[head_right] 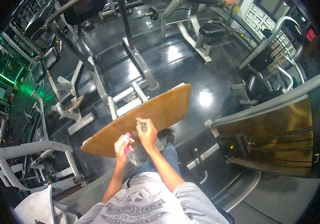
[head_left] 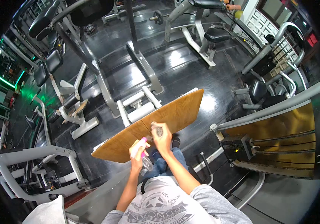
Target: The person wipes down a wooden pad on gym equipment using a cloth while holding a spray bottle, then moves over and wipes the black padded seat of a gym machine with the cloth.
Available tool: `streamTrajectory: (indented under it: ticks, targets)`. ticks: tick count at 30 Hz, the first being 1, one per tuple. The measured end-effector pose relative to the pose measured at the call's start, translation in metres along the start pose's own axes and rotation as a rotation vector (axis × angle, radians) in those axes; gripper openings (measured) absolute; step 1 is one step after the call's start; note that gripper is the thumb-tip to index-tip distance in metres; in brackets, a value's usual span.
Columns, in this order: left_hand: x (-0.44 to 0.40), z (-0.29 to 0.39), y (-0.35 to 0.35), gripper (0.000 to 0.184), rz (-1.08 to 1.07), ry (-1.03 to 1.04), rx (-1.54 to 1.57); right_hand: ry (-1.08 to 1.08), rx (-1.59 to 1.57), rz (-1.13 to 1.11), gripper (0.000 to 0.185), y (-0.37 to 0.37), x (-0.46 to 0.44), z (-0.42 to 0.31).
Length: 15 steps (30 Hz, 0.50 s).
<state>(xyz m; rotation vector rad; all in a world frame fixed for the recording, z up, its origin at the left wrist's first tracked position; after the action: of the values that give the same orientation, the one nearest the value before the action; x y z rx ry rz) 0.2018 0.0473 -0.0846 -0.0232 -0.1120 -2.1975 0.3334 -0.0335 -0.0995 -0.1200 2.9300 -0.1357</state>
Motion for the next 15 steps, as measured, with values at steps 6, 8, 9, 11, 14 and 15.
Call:
streamTrajectory:
  ticks: [6,8,9,11,14,15]
  targets:
    - [0.004,0.006,-0.014,0.035,0.030,-0.011,0.037,-0.093,0.146,0.026,0.013,-0.022,-0.022,0.006]
    - [0.005,0.007,-0.022,0.034,0.051,-0.008,0.044,0.127,0.157,0.122,0.014,-0.035,-0.045,0.003]
    - [0.006,0.007,-0.026,0.033,0.065,-0.007,0.051,0.112,0.178,0.164,0.016,-0.038,-0.053,-0.001]
    - [0.008,0.004,-0.032,0.032,0.093,-0.017,0.062,0.086,0.088,0.216,0.017,-0.034,-0.058,0.004]
    - [0.010,0.005,-0.040,0.031,0.134,-0.033,0.087,0.013,0.110,0.190,0.016,-0.014,-0.036,-0.005]
    - [0.011,0.004,-0.044,0.031,0.117,-0.038,0.081,-0.015,0.099,0.141,0.016,-0.006,-0.024,-0.007]
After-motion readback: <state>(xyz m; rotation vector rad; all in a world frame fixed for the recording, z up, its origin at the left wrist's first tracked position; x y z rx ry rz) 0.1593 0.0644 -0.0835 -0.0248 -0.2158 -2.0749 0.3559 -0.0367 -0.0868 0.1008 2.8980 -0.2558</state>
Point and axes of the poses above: each hand's wrist, its own x-axis away from the middle knuckle, its own y-axis out of the palm, z = x × y, the point moved 4 cm from there along -x, towards the middle knuckle, and after that the axes turned 13 degrees about z, right-handed, at the moved point
